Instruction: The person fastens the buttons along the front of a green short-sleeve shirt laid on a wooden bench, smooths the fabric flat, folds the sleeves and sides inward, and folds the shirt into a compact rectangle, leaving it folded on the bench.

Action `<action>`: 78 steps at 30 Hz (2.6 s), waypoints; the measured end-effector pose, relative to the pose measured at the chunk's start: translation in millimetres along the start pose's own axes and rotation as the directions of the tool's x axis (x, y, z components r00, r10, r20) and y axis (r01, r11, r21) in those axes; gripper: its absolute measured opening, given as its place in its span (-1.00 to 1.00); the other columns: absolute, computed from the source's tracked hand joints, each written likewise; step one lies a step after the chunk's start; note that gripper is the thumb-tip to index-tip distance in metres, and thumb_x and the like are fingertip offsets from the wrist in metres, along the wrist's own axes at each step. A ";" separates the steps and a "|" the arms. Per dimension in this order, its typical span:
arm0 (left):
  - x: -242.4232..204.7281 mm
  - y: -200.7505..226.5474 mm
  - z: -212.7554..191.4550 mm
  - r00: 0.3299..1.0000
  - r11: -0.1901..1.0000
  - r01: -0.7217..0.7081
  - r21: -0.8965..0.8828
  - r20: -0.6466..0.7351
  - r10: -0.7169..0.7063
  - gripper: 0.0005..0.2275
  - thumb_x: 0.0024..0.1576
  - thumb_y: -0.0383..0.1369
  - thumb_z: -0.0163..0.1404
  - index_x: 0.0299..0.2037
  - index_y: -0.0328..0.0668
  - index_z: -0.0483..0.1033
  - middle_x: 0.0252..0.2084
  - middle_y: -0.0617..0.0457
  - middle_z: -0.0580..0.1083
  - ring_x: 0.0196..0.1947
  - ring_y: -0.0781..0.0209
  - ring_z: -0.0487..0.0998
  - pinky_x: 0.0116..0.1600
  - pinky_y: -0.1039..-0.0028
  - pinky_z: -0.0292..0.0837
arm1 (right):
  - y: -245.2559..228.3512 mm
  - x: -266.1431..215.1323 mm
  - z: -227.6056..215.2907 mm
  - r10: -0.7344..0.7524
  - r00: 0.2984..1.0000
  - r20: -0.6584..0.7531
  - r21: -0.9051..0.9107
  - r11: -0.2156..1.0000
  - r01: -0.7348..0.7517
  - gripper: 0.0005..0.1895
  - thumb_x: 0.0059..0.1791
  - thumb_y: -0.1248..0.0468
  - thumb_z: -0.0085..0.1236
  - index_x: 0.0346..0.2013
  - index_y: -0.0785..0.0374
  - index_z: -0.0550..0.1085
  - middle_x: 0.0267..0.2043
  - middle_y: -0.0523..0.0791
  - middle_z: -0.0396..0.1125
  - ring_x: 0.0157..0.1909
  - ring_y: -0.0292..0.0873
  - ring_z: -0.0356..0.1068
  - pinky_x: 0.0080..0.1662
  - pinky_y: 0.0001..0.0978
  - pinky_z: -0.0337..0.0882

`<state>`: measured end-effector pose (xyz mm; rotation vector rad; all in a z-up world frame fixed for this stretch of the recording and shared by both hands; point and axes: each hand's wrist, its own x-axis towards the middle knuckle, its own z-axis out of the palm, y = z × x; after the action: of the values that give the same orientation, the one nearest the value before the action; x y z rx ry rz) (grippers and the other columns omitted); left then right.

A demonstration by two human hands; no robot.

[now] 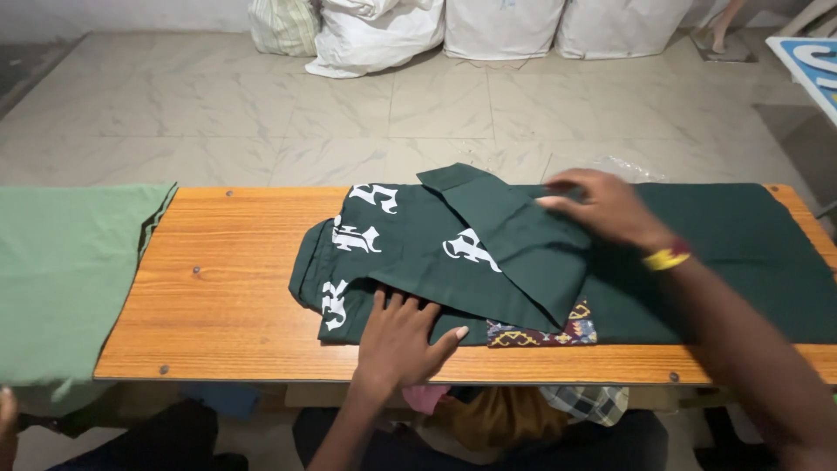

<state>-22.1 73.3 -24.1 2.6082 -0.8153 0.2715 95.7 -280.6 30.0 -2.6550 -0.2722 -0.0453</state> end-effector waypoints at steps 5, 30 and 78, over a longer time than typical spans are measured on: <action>-5.0 3.8 -3.3 0.989 0.999 0.029 -0.038 -0.142 -0.034 -0.59 0.15 -0.07 0.02 0.01 -0.25 0.52 -0.05 -0.16 0.49 0.05 -0.14 0.43 0.20 0.02 0.20 | -88.7 17.8 36.5 -0.205 0.978 -0.047 -0.221 0.957 0.190 -0.20 -0.06 -0.35 0.06 0.23 0.16 0.42 0.05 0.02 0.45 0.11 0.06 0.41 0.08 -0.08 0.40; -13.2 5.5 13.6 0.861 0.958 0.278 0.070 -0.459 -0.217 -0.75 0.10 -0.28 0.12 -0.61 -0.17 0.51 -0.52 0.05 0.49 -0.52 0.07 0.54 -0.45 0.30 0.44 | 183.8 -186.0 10.4 0.543 0.540 -0.643 0.680 0.729 0.077 -0.40 0.16 0.54 0.11 0.39 0.24 0.05 0.06 0.00 0.41 0.12 -0.19 0.51 0.15 -0.40 0.58; 111.9 -2.2 43.7 0.922 0.934 -0.356 0.034 0.176 0.345 -0.36 0.25 0.14 -0.24 0.48 0.06 0.10 0.51 -0.05 0.10 0.52 0.01 0.00 0.51 0.10 -0.16 | 195.3 -233.7 -5.8 0.210 0.414 -0.886 -0.126 0.751 -0.648 -0.77 -0.06 0.52 0.01 -0.13 0.28 0.41 0.09 0.03 0.27 0.09 0.07 0.43 0.12 -0.07 0.47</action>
<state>72.8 0.1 -31.3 2.5560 -1.3595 0.1796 -94.2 -496.3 -70.8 -2.6585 0.9047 -1.3387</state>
